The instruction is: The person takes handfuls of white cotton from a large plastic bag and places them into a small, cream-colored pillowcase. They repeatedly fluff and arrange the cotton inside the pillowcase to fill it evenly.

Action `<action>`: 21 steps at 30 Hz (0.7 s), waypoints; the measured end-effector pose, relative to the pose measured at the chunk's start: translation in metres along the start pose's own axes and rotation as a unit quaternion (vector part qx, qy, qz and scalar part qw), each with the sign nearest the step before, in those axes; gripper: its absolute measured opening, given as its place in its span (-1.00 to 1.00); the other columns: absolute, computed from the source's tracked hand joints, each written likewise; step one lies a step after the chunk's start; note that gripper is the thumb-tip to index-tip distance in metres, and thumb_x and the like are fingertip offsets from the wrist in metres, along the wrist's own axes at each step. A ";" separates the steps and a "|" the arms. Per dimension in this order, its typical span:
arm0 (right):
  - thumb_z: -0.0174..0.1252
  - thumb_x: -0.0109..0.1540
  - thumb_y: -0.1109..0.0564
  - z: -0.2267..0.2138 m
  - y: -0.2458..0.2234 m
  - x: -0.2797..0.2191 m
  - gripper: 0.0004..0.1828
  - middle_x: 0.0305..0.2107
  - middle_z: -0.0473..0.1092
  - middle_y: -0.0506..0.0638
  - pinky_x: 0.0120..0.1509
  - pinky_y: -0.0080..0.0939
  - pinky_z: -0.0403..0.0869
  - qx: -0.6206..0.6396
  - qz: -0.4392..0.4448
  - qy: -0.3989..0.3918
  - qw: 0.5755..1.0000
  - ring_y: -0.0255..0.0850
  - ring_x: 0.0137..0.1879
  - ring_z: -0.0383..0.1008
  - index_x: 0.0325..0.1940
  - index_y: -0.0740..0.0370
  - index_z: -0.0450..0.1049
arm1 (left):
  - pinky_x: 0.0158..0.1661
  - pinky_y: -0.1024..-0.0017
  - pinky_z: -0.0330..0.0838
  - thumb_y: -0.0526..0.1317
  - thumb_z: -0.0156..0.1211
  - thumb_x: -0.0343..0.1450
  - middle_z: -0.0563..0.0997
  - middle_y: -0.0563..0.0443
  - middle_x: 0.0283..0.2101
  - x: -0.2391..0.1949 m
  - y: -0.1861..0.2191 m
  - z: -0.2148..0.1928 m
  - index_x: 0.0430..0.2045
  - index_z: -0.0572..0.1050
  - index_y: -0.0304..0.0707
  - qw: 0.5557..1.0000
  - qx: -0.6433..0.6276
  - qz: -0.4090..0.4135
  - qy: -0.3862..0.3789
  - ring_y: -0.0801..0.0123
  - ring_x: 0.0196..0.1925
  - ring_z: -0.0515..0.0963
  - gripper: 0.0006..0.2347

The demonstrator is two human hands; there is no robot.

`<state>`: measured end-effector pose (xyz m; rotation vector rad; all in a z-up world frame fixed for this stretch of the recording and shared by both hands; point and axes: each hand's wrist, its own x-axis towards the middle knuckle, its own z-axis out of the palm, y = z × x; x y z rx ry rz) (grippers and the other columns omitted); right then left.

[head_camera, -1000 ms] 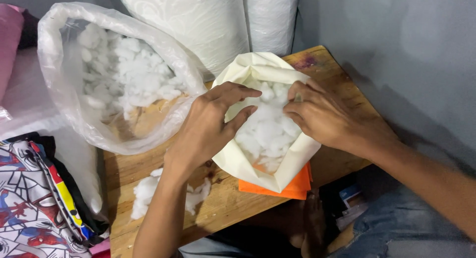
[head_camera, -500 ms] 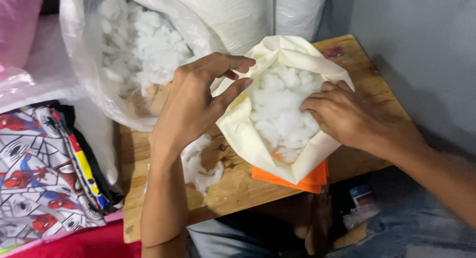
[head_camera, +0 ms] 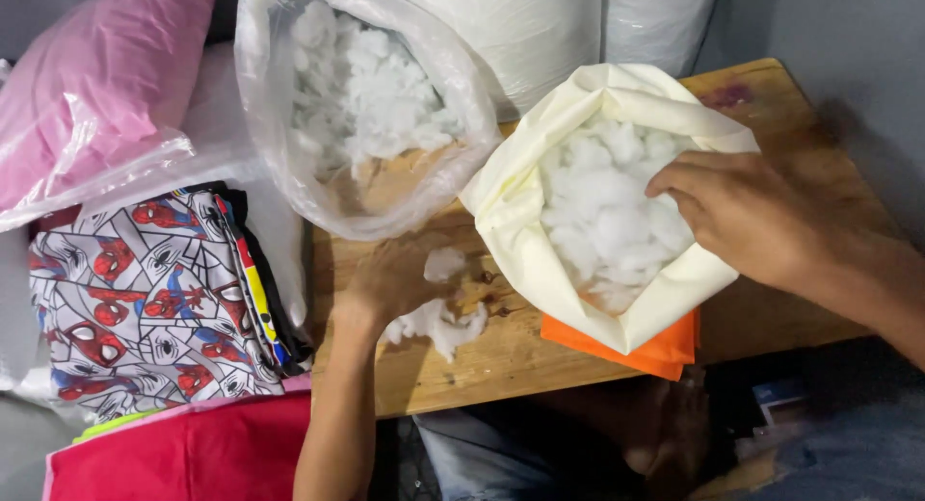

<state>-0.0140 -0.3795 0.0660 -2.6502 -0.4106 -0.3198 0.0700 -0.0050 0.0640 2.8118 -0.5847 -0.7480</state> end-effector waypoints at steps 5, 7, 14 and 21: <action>0.11 0.31 0.21 -0.036 -0.041 0.003 -0.81 -0.10 0.57 -0.05 0.20 -0.08 0.42 -0.041 -0.029 0.019 0.999 -0.10 0.02 0.55 -0.04 0.19 0.59 | -0.08 0.19 0.45 -0.28 0.25 0.36 0.70 0.05 -0.03 0.007 -0.024 0.009 -0.12 0.62 -0.05 0.985 -0.097 0.083 0.115 0.18 -0.09 0.66 -0.77; 0.12 0.31 0.18 -0.038 -0.046 0.001 -0.82 -0.12 0.56 -0.05 0.23 -0.09 0.39 -0.033 -0.041 0.017 0.998 -0.10 0.06 0.53 -0.05 0.21 0.57 | -0.19 0.29 0.49 -0.35 0.27 0.32 0.75 0.02 -0.15 0.006 -0.033 0.008 -0.24 0.65 -0.18 0.961 -0.128 0.156 0.187 0.25 -0.25 0.70 -0.82; 0.21 0.29 0.21 -0.027 -0.083 0.008 -0.83 -0.14 0.53 0.00 0.18 -0.11 0.41 -0.008 -0.093 0.086 0.992 -0.11 0.01 0.48 -0.04 0.24 0.57 | -0.22 0.59 0.36 -0.34 0.21 0.45 0.70 0.11 -0.15 -0.017 -0.036 -0.005 -0.20 0.65 -0.18 0.887 -0.385 0.151 0.204 0.55 -0.24 0.52 -0.87; 0.12 0.28 0.34 0.019 -0.162 0.041 -0.65 -0.08 0.32 0.21 0.14 0.03 0.48 0.110 -0.221 0.030 0.968 0.11 0.02 0.42 0.16 0.42 0.34 | -0.21 0.44 0.59 -0.41 0.33 0.36 0.61 -0.08 -0.45 -0.031 -0.024 0.001 -0.08 0.65 -0.30 0.861 -0.444 0.164 0.184 0.41 -0.41 0.59 -0.75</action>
